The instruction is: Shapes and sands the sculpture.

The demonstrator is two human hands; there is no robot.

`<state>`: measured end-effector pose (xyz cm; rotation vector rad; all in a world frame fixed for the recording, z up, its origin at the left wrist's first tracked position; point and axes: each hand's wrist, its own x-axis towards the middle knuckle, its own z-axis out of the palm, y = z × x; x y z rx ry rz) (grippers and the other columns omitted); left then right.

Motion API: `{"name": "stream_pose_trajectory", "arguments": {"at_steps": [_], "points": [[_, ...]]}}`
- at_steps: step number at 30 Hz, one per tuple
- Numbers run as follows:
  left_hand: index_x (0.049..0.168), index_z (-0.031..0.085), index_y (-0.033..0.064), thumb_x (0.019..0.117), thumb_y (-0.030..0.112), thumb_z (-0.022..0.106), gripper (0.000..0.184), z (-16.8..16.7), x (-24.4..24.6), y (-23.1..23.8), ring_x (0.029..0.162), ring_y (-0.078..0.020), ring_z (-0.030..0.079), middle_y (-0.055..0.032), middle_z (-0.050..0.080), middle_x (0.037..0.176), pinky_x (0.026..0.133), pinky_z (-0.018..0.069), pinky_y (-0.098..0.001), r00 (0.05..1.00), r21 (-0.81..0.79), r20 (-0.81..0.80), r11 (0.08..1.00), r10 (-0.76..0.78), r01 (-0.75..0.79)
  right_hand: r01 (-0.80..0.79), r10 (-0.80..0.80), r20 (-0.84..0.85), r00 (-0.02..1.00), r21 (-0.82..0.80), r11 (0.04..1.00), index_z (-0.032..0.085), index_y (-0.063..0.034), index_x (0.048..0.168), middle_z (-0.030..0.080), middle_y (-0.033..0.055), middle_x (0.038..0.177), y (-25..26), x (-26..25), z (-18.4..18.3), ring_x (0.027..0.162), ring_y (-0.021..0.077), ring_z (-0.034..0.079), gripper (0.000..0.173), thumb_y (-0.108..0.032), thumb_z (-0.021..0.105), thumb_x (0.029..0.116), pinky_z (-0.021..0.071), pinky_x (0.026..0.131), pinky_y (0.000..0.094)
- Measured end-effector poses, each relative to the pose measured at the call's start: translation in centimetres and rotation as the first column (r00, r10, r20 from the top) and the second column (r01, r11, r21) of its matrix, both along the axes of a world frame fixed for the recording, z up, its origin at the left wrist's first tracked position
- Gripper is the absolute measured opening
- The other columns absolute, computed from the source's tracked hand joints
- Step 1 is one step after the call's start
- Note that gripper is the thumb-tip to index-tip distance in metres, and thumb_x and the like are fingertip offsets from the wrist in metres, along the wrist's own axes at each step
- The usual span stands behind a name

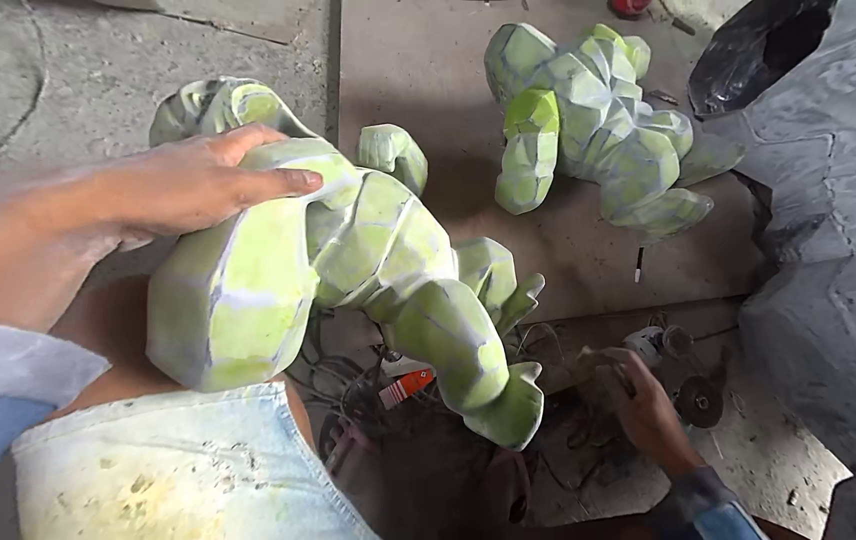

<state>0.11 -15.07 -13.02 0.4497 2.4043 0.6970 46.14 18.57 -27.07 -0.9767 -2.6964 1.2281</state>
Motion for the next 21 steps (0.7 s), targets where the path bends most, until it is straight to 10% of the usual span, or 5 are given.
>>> {"name": "stream_pose_trajectory", "arguments": {"at_steps": [3,9,15,21], "points": [[0.144,0.047,0.0418,0.0787,0.084,0.062,0.079,-0.6,-0.8,-0.2,0.1,-0.0281,0.071,-0.0096,0.069,0.12,0.082,0.0573,-0.0611,0.999,-0.023,-0.024,0.999,-0.024,0.023,0.167,-0.192,-0.08,0.978,-0.245,0.955,0.042,-0.0183,0.141,0.07,0.0048,0.106,-1.2,-0.4,2.1,0.076,0.0189,0.071,0.073,-0.04,0.082,0.0846,0.0627,0.061,0.0371],[0.145,0.047,0.0372,0.0929,0.062,0.064,0.06,0.0,0.2,0.2,0.095,-0.0286,0.071,-0.0115,0.07,0.116,0.078,0.0584,-0.0563,0.999,0.021,0.005,0.999,0.037,-0.037,-0.098,-0.031,-0.325,0.945,-0.372,0.923,0.065,-0.0095,0.117,0.066,0.005,0.087,-4.0,-2.3,2.7,0.076,0.0186,0.066,0.031,-0.036,0.049,0.1081,0.0584,0.068,0.0348],[0.147,0.048,0.0313,0.0839,0.018,0.085,0.074,0.8,2.3,1.1,0.091,-0.0332,0.072,-0.0157,0.07,0.117,0.074,0.0612,-0.0568,0.989,0.033,0.006,0.988,0.149,-0.149,-0.149,0.042,-0.406,0.913,-0.237,0.96,0.069,-0.0153,0.116,0.07,-0.0019,0.089,-3.4,-3.9,2.9,0.075,0.0118,0.068,0.021,-0.029,0.065,0.1016,0.0609,0.066,0.0295],[0.15,0.044,0.0372,0.0861,0.015,0.082,0.077,1.0,2.5,1.3,0.091,-0.0362,0.073,-0.0156,0.069,0.12,0.073,0.0615,-0.0586,0.987,0.031,0.024,0.987,0.16,-0.161,-0.141,-0.048,-0.435,0.899,-0.392,0.909,0.062,-0.0153,0.12,0.073,0.0025,0.1,-4.3,-3.8,3.9,0.086,0.019,0.073,0.032,-0.024,0.076,0.0935,0.0663,0.074,0.0347]]}}
